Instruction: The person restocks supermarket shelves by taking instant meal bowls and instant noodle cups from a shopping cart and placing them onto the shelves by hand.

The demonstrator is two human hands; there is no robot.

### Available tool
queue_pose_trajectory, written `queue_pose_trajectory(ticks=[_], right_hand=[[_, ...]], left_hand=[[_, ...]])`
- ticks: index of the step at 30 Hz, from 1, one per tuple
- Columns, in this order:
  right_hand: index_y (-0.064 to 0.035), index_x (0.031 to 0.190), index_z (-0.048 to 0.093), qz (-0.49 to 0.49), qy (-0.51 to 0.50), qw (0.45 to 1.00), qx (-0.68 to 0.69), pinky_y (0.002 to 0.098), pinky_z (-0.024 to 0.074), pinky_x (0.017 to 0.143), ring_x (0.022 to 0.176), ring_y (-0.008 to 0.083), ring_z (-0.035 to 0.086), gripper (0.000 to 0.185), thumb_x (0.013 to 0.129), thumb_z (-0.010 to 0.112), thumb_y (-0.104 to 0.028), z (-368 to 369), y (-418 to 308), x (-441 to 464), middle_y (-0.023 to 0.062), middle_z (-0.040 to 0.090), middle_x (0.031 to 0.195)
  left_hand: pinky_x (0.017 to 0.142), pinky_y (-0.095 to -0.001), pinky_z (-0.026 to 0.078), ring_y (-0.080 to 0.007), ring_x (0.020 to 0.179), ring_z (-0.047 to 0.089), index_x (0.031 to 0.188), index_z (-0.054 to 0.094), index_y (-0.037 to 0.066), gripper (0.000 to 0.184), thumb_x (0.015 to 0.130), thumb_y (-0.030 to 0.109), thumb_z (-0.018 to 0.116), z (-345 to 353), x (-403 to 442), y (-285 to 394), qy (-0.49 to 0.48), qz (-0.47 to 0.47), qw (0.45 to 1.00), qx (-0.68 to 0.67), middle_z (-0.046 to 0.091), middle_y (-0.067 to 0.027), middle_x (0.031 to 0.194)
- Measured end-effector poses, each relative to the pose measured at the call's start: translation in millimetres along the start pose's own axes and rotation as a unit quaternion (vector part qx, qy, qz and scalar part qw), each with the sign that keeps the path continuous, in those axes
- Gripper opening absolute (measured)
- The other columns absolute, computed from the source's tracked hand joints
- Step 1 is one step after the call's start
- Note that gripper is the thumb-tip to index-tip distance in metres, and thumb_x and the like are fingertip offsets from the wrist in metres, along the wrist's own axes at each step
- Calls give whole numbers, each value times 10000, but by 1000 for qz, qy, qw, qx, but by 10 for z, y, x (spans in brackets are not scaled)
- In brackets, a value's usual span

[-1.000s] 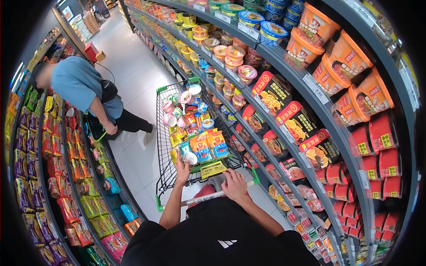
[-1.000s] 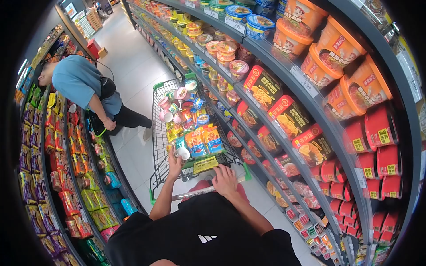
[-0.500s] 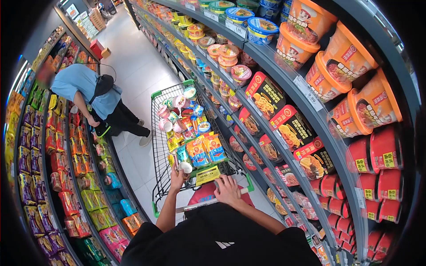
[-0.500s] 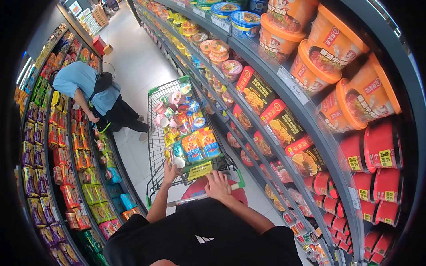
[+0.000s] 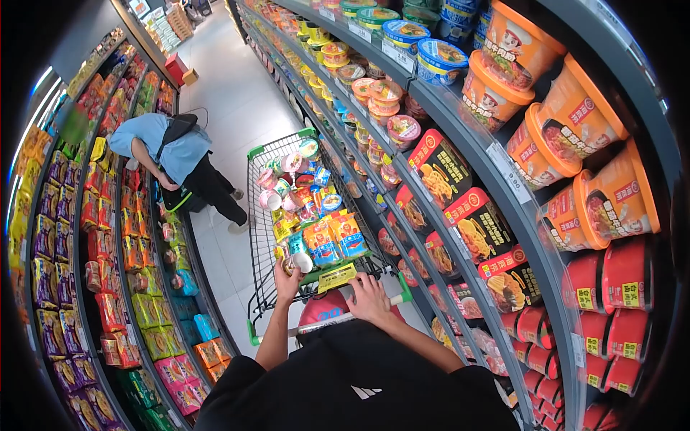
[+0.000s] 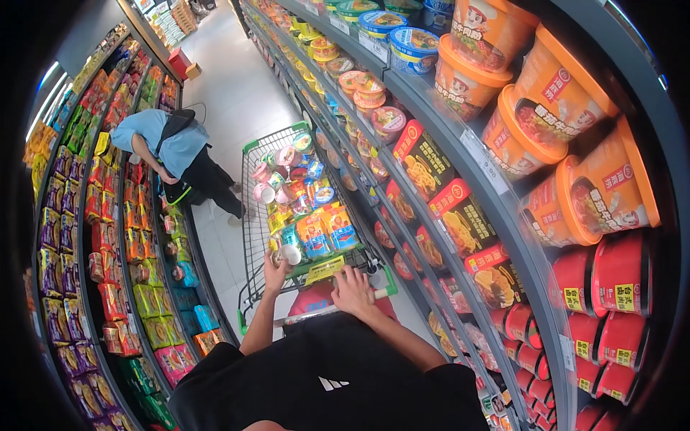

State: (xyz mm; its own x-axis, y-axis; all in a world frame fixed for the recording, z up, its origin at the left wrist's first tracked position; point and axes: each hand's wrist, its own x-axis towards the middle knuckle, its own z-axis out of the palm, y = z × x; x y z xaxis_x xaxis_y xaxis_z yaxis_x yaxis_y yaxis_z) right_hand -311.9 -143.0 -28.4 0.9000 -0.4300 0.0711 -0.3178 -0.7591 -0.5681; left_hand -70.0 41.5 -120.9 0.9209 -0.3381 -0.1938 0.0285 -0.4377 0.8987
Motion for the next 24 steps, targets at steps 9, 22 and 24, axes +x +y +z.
queue_pose_trajectory(ticks=[9,22,24], right_hand=[[-72,1245,658,-9,-3,1000,12,508,448,1008,1214,346,572,443,823,727,-190,-21,88,706,134,578,1283],[-73,1194,687,-54,71,996,-17,477,470,959,1158,325,610,349,857,717,-157,130,-50,2227,117,631,1207],[-78,1175,695,-49,101,993,-20,471,492,947,1140,317,624,311,869,722,-121,177,-127,2406,106,646,1195]], left_hand=[[1127,-417,500,-335,1301,628,1564,402,-65,761,932,146,768,73,652,65,-16,52,998,-17,591,-267,1425],[1148,-403,479,-316,1345,584,1574,405,-61,769,931,124,784,-45,2273,197,-26,55,996,-67,549,-249,1483],[1175,-415,453,-330,1370,571,1563,418,-69,761,934,141,792,-84,2501,265,-24,59,996,-54,537,-258,1505]])
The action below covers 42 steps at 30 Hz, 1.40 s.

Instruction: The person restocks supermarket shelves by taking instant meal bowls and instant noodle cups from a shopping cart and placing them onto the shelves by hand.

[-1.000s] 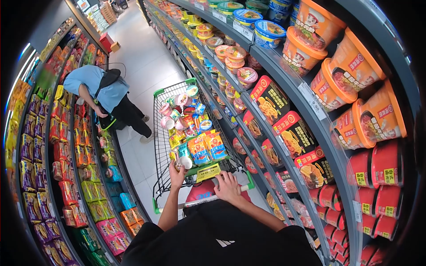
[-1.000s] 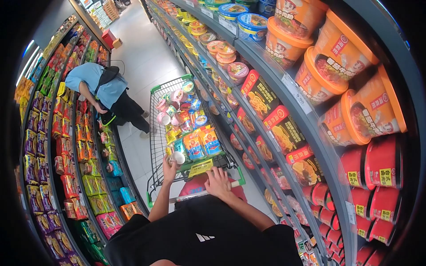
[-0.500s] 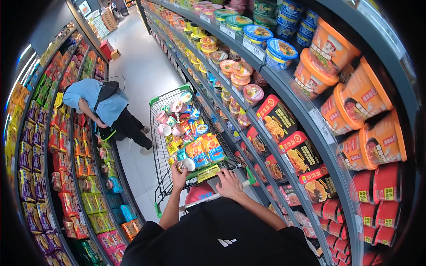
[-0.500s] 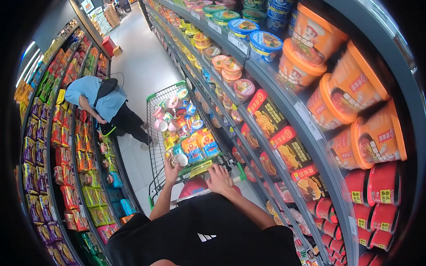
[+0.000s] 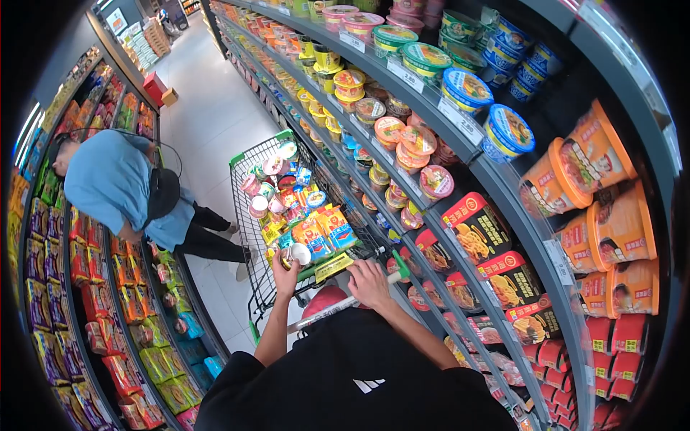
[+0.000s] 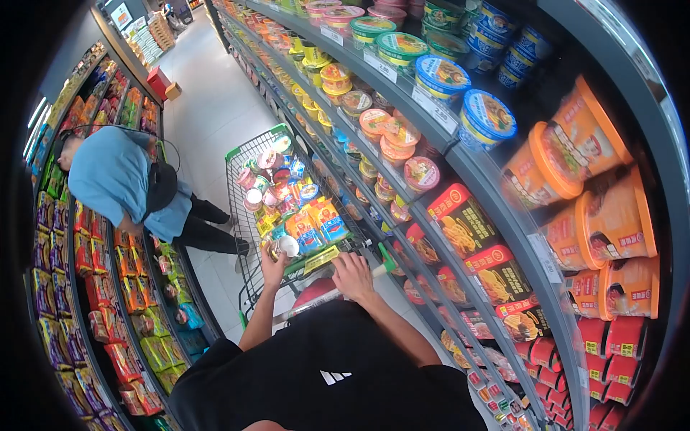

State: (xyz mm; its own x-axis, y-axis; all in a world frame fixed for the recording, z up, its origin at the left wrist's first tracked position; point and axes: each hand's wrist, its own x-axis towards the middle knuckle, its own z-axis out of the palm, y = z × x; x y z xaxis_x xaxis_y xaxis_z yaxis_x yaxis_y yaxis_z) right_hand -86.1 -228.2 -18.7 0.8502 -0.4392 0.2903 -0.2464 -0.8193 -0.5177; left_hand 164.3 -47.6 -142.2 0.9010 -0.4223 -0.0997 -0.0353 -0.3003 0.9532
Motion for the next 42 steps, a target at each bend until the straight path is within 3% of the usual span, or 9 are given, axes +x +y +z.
queue_pose_trajectory(ticks=[11,18,21,24,28,34,37,39,42], right_hand=[[-77,1169,697,73,9,996,54,495,575,820,940,371,703,291,886,760,-97,457,-180,817,107,665,1112],[-66,1238,664,114,8,989,92,484,580,783,878,353,710,377,884,788,-101,610,-230,1215,126,651,1060],[-60,1311,628,131,-5,984,118,460,579,748,812,314,705,462,883,802,-88,657,-200,1307,135,647,1030],[-79,1371,583,201,-65,963,170,548,574,802,906,420,723,504,908,776,-127,594,-223,1430,176,662,1124],[-54,1472,496,233,-96,945,211,484,586,807,872,346,738,629,933,798,-171,532,-157,1606,171,664,1083],[-63,1571,376,292,-20,760,581,354,597,832,1109,205,693,724,1020,787,-291,205,79,1907,149,619,1324],[-48,1586,342,225,7,761,609,377,602,928,1257,214,633,744,1027,783,-265,-71,114,2026,159,550,1427],[-53,1576,374,185,37,750,634,393,590,999,1332,221,596,702,1035,773,-257,-133,164,2075,142,538,1470],[-86,1594,379,202,49,634,745,423,580,1030,1365,226,578,671,1058,741,-263,-289,252,2065,112,526,1512]], left_hand=[[1196,-425,438,-340,1388,571,1561,416,-68,789,923,172,811,-217,1127,257,-38,9,998,53,540,-266,1520],[1140,-408,495,-289,1338,596,1609,365,-14,814,947,122,819,-262,1522,526,-66,-15,994,-80,544,-225,1508],[1100,-401,543,-278,1322,609,1632,361,38,872,908,65,846,-174,1556,962,-97,39,988,-113,533,-195,1494],[1111,-396,545,-271,1332,617,1638,360,41,946,837,-29,857,-64,1535,1408,-117,88,983,-110,528,-158,1494],[1156,-402,500,-269,1339,608,1592,415,30,899,803,-51,836,48,1507,1790,-113,181,975,-57,575,-165,1438],[1179,-447,461,-373,1339,593,1412,572,16,727,724,-55,795,156,1343,2392,-151,287,946,19,598,-190,1388],[1199,-462,438,-424,1393,549,1396,596,17,705,719,-54,779,236,1189,2801,-226,330,915,52,573,-213,1441],[1205,-477,433,-419,1434,519,1428,575,26,743,721,-28,795,337,1103,2995,-246,359,898,71,533,-212,1497],[1214,-511,420,-391,1510,445,1593,417,84,939,776,102,878,535,1031,3212,-246,331,911,13,435,-188,1605]])
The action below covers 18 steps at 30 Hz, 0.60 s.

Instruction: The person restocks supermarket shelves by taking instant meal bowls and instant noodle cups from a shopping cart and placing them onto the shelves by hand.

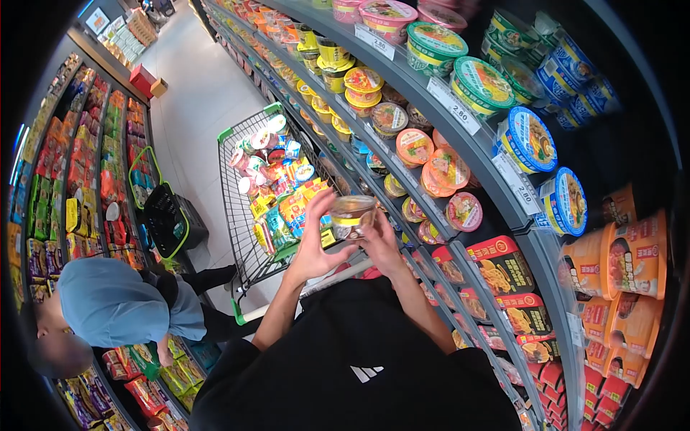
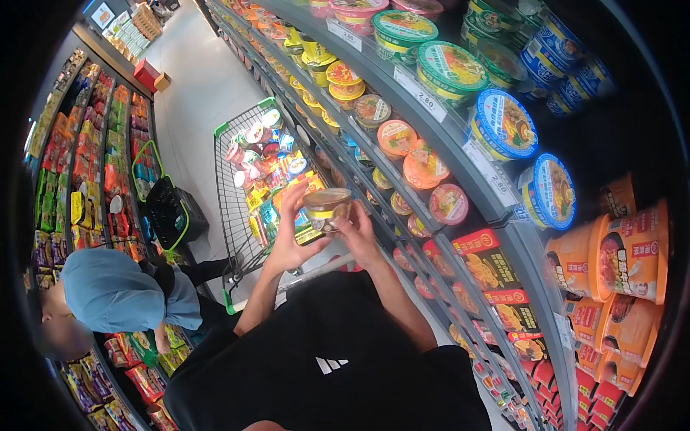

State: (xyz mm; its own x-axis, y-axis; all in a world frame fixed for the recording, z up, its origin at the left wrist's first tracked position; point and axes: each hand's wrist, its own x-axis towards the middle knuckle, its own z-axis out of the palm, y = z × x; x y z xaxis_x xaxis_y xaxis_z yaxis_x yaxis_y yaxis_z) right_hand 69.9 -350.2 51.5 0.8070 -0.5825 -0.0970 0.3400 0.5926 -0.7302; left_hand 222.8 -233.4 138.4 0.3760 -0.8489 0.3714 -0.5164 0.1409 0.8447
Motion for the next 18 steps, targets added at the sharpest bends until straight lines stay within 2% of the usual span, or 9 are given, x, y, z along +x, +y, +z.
queue_pose_trajectory(ticks=[2,3,6,7,10,16,18], right_hand=[[-128,1623,364,-16,-11,999,37,463,570,1047,1379,232,575,674,1077,710,-320,-51,-81,8,81,520,1547],[-133,1625,364,-18,-11,999,39,469,570,1046,1379,234,577,681,1076,710,-338,-53,-159,16,80,520,1550],[-141,1634,359,-30,-15,999,32,475,571,1046,1382,246,576,692,1081,693,-388,-99,-274,29,88,513,1564],[-142,1636,358,-30,-18,999,35,477,571,1047,1384,246,576,690,1084,687,-393,-127,-299,29,89,513,1563],[-136,1635,360,-26,-15,999,26,484,573,1050,1387,245,574,675,1095,666,-401,-214,-367,11,90,515,1561],[-106,1641,348,-15,-23,1000,15,491,581,1052,1402,250,563,669,1107,644,-381,-362,-528,9,102,486,1593],[-92,1648,333,-30,-29,999,-1,483,581,1057,1415,255,553,691,1104,646,-381,-393,-582,20,111,469,1609]], left_hand=[[1227,-512,397,-363,1551,385,1667,313,115,1037,811,161,898,134,61,-22,21,-74,992,-104,386,-176,1661],[1194,-495,436,-342,1480,457,1697,244,123,1078,849,200,905,168,102,-11,7,-107,990,-93,432,-179,1600],[1133,-473,494,-315,1388,535,1692,264,121,1054,856,185,902,297,249,60,-10,-169,977,-130,479,-185,1511],[1063,-432,544,-290,1305,601,1674,321,114,993,866,176,895,357,264,45,-7,-161,976,-146,497,-183,1455],[1022,-414,564,-276,1254,631,1632,399,82,919,866,179,896,454,323,5,-8,-132,985,-106,536,-166,1417],[1011,-402,565,-233,1222,647,1584,457,39,899,828,178,923,629,400,111,24,-110,993,-34,616,-126,1349],[1028,-409,557,-247,1242,640,1572,471,42,908,808,195,937,683,403,131,46,-90,995,-3,606,-146,1407]])
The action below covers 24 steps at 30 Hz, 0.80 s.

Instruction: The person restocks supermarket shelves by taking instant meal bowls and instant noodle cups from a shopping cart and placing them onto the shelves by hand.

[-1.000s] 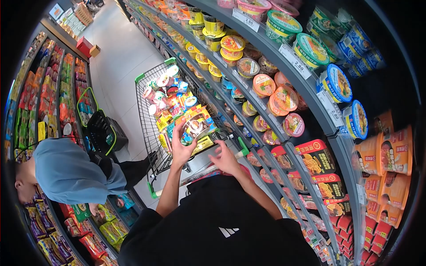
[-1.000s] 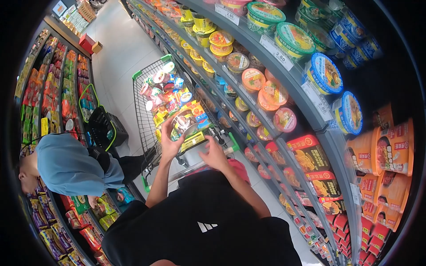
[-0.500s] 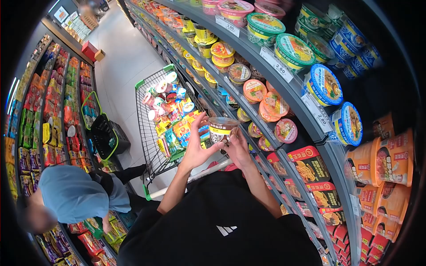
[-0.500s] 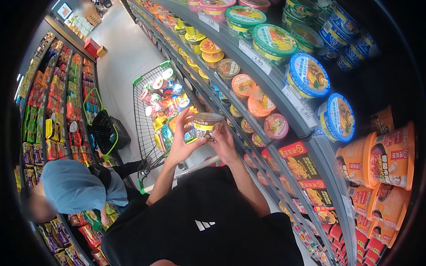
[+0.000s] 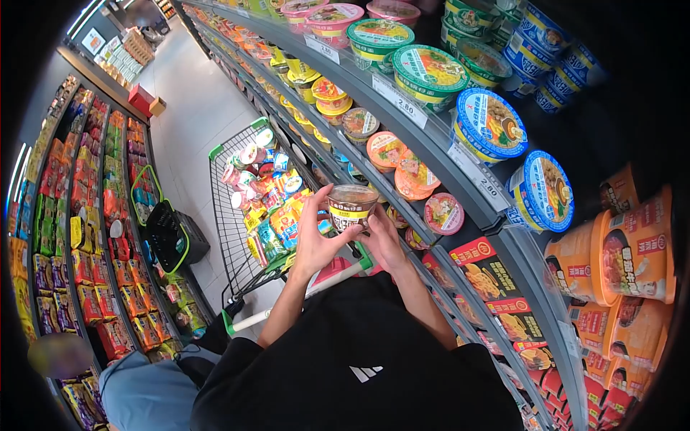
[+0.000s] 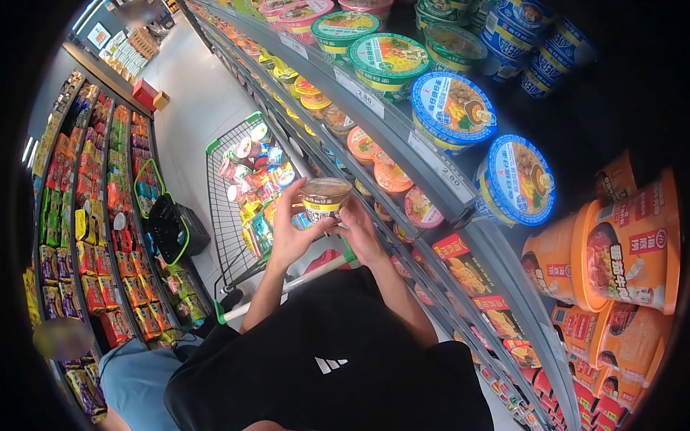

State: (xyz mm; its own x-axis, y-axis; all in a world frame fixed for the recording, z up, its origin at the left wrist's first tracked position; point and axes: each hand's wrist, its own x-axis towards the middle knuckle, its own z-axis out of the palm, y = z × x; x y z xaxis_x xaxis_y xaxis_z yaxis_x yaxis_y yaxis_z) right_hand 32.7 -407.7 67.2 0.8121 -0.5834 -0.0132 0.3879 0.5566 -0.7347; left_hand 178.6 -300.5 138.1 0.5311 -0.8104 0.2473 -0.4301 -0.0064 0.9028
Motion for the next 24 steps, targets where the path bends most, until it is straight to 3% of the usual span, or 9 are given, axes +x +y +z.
queue_pose_trajectory(ticks=[6,10,12,15,19,22,24], right_hand=[[-62,1678,256,-64,-61,993,-76,460,557,1103,1466,283,503,841,1045,737,-338,-67,-153,55,156,432,1625],[-81,1672,263,-56,-67,992,-86,441,556,1084,1442,287,525,828,1036,752,-284,-96,-141,62,159,437,1594],[-75,1639,304,-7,-58,990,-126,421,568,1037,1336,261,594,757,1048,737,-267,-155,-58,30,166,503,1514],[-54,1586,386,76,-60,970,-224,400,571,981,1200,221,647,696,1047,748,-305,-345,206,-31,175,596,1390],[-34,1560,439,172,-115,921,-331,403,562,989,1232,266,658,734,1015,787,-382,-365,233,-126,203,607,1390],[-53,1553,459,175,-139,888,-402,379,549,968,1178,227,662,669,1044,755,-371,-482,296,-127,180,633,1351],[-37,1536,476,186,-133,883,-410,394,543,1003,1204,261,662,669,1039,759,-383,-556,301,-152,191,633,1358]], left_hand=[[1150,-457,492,-306,1376,582,1481,480,51,904,729,99,979,35,-7,-154,89,136,983,81,523,-209,1507],[1093,-437,531,-337,1333,608,1428,489,18,868,728,118,992,96,69,-200,122,101,987,0,542,-213,1467],[1072,-416,539,-277,1253,648,1441,494,-11,874,742,145,993,90,204,-226,141,73,987,4,586,-188,1414],[1023,-400,554,-283,1209,662,1442,514,-4,861,749,179,991,135,641,-282,188,80,979,23,628,-188,1363],[994,-426,573,-330,1221,684,1456,506,-7,841,782,200,965,231,1362,-353,166,88,980,63,663,-213,1353],[1025,-463,550,-397,1250,664,1446,510,2,811,788,189,947,357,1747,-436,142,110,980,85,663,-227,1365],[1039,-471,539,-417,1252,656,1438,513,3,799,787,181,942,444,1924,-529,131,113,980,99,664,-228,1361]])
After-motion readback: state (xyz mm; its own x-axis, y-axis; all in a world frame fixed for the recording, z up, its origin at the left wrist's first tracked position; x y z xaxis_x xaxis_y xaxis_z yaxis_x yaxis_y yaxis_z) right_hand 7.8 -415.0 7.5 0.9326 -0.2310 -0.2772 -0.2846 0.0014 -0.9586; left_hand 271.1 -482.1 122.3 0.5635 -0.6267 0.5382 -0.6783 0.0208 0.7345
